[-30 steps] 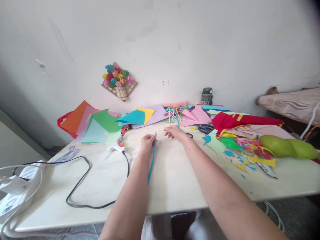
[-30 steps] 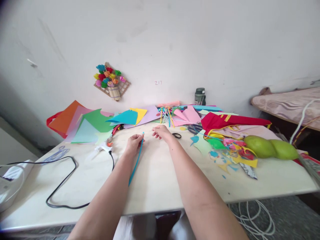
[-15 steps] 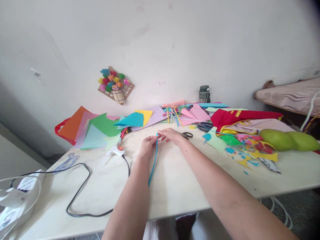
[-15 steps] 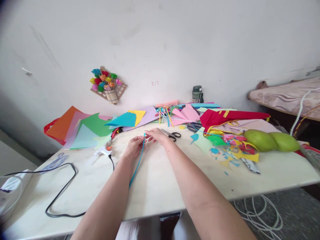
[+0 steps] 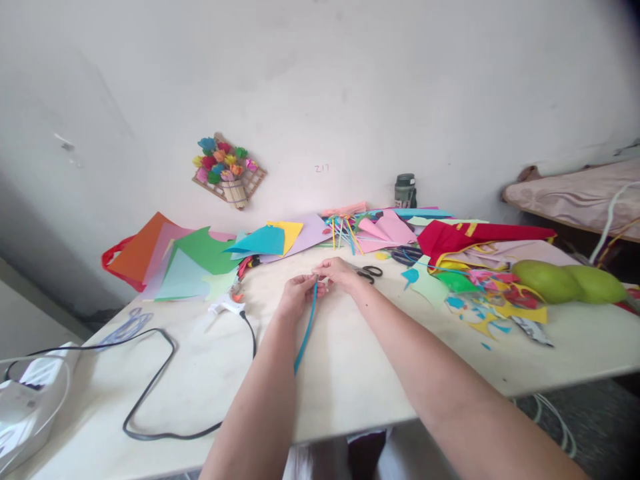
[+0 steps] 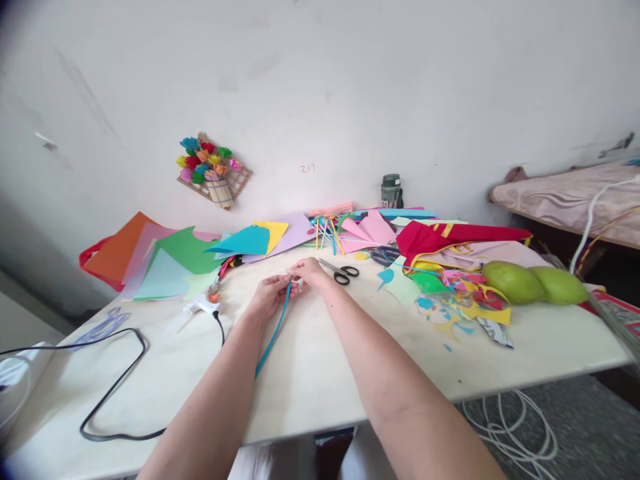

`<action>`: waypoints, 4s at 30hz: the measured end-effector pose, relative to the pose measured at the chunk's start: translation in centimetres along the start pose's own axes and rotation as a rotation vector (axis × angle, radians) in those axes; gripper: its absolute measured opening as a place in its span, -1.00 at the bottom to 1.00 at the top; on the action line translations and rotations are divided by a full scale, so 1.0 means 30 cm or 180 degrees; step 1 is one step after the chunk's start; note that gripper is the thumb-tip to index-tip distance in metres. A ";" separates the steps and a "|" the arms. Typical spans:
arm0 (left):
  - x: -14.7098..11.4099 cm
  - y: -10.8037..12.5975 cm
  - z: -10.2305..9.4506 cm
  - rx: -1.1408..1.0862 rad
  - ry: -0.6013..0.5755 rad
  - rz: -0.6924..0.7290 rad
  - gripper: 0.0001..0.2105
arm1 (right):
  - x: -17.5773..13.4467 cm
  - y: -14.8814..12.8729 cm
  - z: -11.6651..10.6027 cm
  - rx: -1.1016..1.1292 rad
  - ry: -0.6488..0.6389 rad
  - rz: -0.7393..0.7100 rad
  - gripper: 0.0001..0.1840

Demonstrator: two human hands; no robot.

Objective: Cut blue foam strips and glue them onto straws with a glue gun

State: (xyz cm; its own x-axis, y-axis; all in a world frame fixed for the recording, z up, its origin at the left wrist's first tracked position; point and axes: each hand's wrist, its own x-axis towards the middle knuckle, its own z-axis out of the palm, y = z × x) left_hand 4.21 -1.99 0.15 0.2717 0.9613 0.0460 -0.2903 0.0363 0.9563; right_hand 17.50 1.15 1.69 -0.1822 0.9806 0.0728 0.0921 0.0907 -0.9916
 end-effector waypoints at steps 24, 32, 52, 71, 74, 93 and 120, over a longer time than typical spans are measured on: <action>0.011 -0.010 0.025 0.0083 0.0414 0.0123 -0.81 | 0.000 -0.020 0.018 -0.2847 0.0383 -0.1064 -0.81; 0.016 -0.001 0.024 0.0022 0.0675 -0.0001 -0.83 | 0.021 -0.016 -0.167 -0.2850 0.1779 -0.0002 -0.69; 0.033 -0.027 0.039 0.0509 0.0804 0.0026 -0.78 | 0.027 0.026 -0.337 -0.4634 0.1297 0.0448 -0.71; 0.012 -0.007 0.036 0.0115 0.0719 0.0052 -0.80 | 0.075 -0.065 -0.242 -0.2043 0.1064 0.0002 -0.85; 0.010 -0.010 0.021 -0.0050 0.0647 0.0135 -0.81 | 0.073 -0.066 -0.171 -0.0505 0.0578 0.0059 -0.90; 0.032 -0.026 -0.011 -0.0671 0.0749 0.0458 -0.81 | 0.034 0.021 -0.039 0.0144 0.0045 -0.0381 -0.85; 0.024 -0.011 -0.034 -0.0905 0.0650 0.0391 -0.91 | 0.028 0.039 -0.045 -0.0809 -0.0162 -0.0576 -0.84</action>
State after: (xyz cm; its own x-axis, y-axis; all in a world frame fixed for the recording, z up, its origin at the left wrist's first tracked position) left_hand 3.57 -1.04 -0.42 0.0388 0.9968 0.0693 -0.5605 -0.0357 0.8274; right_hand 18.77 2.32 0.73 -0.2660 0.9352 0.2337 0.2942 0.3096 -0.9042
